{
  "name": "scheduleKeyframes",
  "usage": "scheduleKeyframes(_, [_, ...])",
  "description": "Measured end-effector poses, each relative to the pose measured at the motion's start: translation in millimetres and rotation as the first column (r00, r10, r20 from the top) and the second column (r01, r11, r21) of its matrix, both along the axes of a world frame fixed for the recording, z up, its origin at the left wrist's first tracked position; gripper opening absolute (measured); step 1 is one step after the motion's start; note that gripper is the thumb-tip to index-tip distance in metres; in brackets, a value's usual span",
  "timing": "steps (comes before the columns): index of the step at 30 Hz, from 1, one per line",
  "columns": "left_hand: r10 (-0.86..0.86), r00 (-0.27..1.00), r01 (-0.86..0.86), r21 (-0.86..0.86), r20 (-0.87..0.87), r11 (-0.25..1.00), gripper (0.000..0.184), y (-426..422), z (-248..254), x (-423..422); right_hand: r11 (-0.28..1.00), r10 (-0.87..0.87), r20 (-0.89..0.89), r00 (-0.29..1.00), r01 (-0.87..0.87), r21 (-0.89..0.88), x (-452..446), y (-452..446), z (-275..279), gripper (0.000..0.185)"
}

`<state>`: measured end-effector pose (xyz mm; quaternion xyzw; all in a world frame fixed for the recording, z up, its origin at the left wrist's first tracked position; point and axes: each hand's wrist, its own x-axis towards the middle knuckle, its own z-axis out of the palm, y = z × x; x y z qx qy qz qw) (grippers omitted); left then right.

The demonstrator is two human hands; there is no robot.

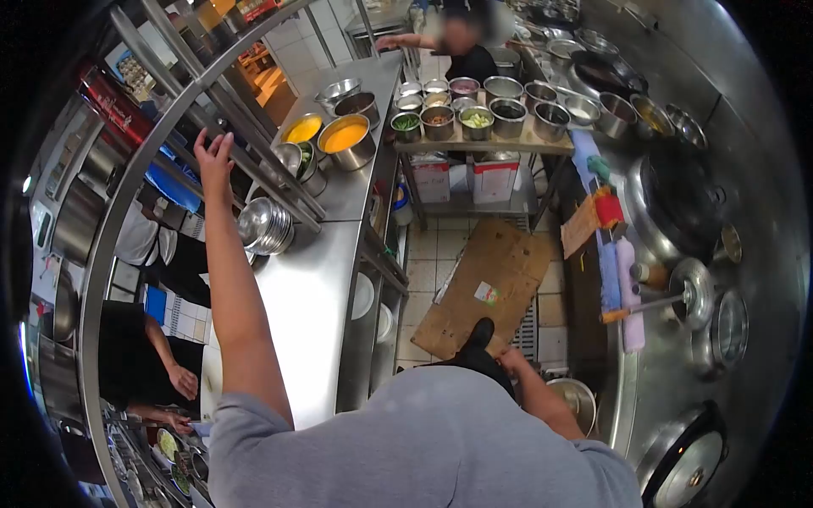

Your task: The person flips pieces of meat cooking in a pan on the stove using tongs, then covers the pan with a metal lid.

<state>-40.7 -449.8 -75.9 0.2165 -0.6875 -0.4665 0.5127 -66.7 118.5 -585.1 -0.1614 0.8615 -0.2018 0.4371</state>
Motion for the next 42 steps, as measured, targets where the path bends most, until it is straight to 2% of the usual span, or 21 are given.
scheduleKeyframes(2, [-0.008,1.0,0.008,-0.009,0.027,1.0,0.052,-24.9,14.7,-27.0,0.88,-0.382,0.118,0.916,0.4,-0.256,-15.1,14.3,-74.8,0.022])
scheduleKeyframes(3, [-0.137,0.989,0.125,0.163,0.064,0.979,0.046,-32.4,19.5,-38.8,0.884,-0.371,0.118,0.921,0.39,-0.26,-30.1,10.6,-56.8,0.022])
scheduleKeyframes(4, [-0.27,0.96,0.229,0.338,0.078,0.913,0.042,-37.8,18.5,-46.0,0.838,-0.435,0.275,0.858,0.497,-0.225,-43.3,12.5,-38.1,0.021])
scheduleKeyframes(5, [-0.261,0.962,0.22,0.337,0.08,0.915,0.042,-47.4,11.9,-48.1,0.786,-0.485,0.423,0.765,0.594,-0.172,-55.8,16.2,-15.1,0.02])
scheduleKeyframes(6, [0.166,0.982,-0.167,-0.003,0.095,0.986,0.035,-59.6,7.8,-51.1,0.733,-0.531,0.507,0.679,0.668,-0.126,-72.5,19.4,-0.1,0.018])
scheduleKeyframes(7, [0.549,0.835,-0.529,-0.319,-0.031,0.786,0.03,-63.5,7.3,-54.0,0.739,-0.52,0.511,0.684,0.661,-0.133,-88.2,22.8,14.8,0.018])
scheduleKeyframes(8, [0.721,0.676,-0.732,-0.254,-0.154,0.632,0.029,-45.6,12.3,-49.1,0.721,-0.558,0.478,0.679,0.681,-0.125,-105.7,25.5,27.2,0.017])
scheduleKeyframes(9, [0.726,0.668,-0.738,-0.267,-0.161,0.62,0.029,-58.1,9.1,-53.4,0.703,-0.593,0.448,0.669,0.702,-0.117,-120.7,25.0,31.7,0.015])
scheduleKeyframes(11, [0.381,0.843,-0.454,-0.121,-0.379,0.883,0.026,-70.7,3.3,-58.4,0.689,-0.566,0.483,0.668,0.705,-0.169,-146.0,30.8,39.5,0.014])
scheduleKeyframes(12, [0.276,0.932,-0.231,0.202,-0.234,0.952,0.022,-58.0,6.9,-58.9,0.664,-0.553,0.495,0.67,0.714,-0.224,-157.2,34.0,42.4,0.013])
scheduleKeyframes(13, [0.274,0.93,-0.23,0.195,-0.245,0.954,0.022,-64.6,8.7,-58.8,0.662,-0.548,0.495,0.674,0.711,-0.237,-165.6,33.8,44.2,0.013])
scheduleKeyframes(15, [0.291,0.953,-0.266,0.23,-0.082,0.936,0.021,-88.3,1.9,-54.8,0.622,-0.559,0.495,0.666,0.731,-0.28,-176.3,35.5,52.4,0.013])
scheduleKeyframes(20, [0.383,0.922,-0.364,0.197,-0.064,0.91,0.019,-85.9,2.1,-58.2,0.577,-0.524,0.585,0.619,0.764,-0.291,-161.4,43.5,28.7,0.013])
scheduleKeyframes(22, [0.388,0.919,-0.368,0.206,-0.064,0.907,0.019,-92.8,0.9,-58.3,0.45,-0.496,0.728,0.474,0.857,-0.251,-146.9,49.6,-13.0,0.012])
scheduleKeyframes(24, [0.407,0.912,-0.393,0.202,-0.037,0.897,0.019,-93.2,0.0,-58.1,0.597,-0.441,0.657,0.611,0.747,-0.294,-133.8,55.8,-29.1,0.013])
scheduleKeyframes(25, [0.415,0.91,-0.404,0.182,-0.024,0.896,0.019,-91.2,-0.2,-57.9,0.587,-0.455,0.652,0.606,0.755,-0.292,-135.0,56.1,-33.7,0.013])
scheduleKeyframes(27, [0.376,0.926,-0.364,0.194,-0.026,0.911,0.021,-88.5,0.3,-56.1,0.638,-0.416,0.565,0.713,0.671,-0.378,-137.4,55.6,-37.3,0.014])
scheduleKeyframes(33, [0.282,0.955,-0.253,0.242,-0.094,0.937,0.028,-85.9,-5.1,-59.0,0.791,-0.241,0.228,0.943,0.328,-0.516,-146.4,46.8,-26.9,0.018])
scheduleKeyframes(34, [0.318,0.941,-0.286,0.228,-0.118,0.931,0.029,-83.0,-5.3,-61.0,0.797,-0.249,0.226,0.942,0.332,-0.504,-148.8,42.6,-19.3,0.018])
scheduleKeyframes(36, [0.372,0.919,-0.34,0.21,-0.135,0.917,0.029,-83.5,-6.7,-63.1,0.597,-0.624,0.531,0.573,0.788,-0.148,-163.1,25.8,10.1,0.016])
scheduleKeyframes(42, [0.347,0.925,-0.318,0.185,-0.157,0.93,0.025,-82.4,-6.2,-63.4,0.757,-0.554,0.468,0.689,0.651,-0.063,-192.2,16.3,33.1,0.015])
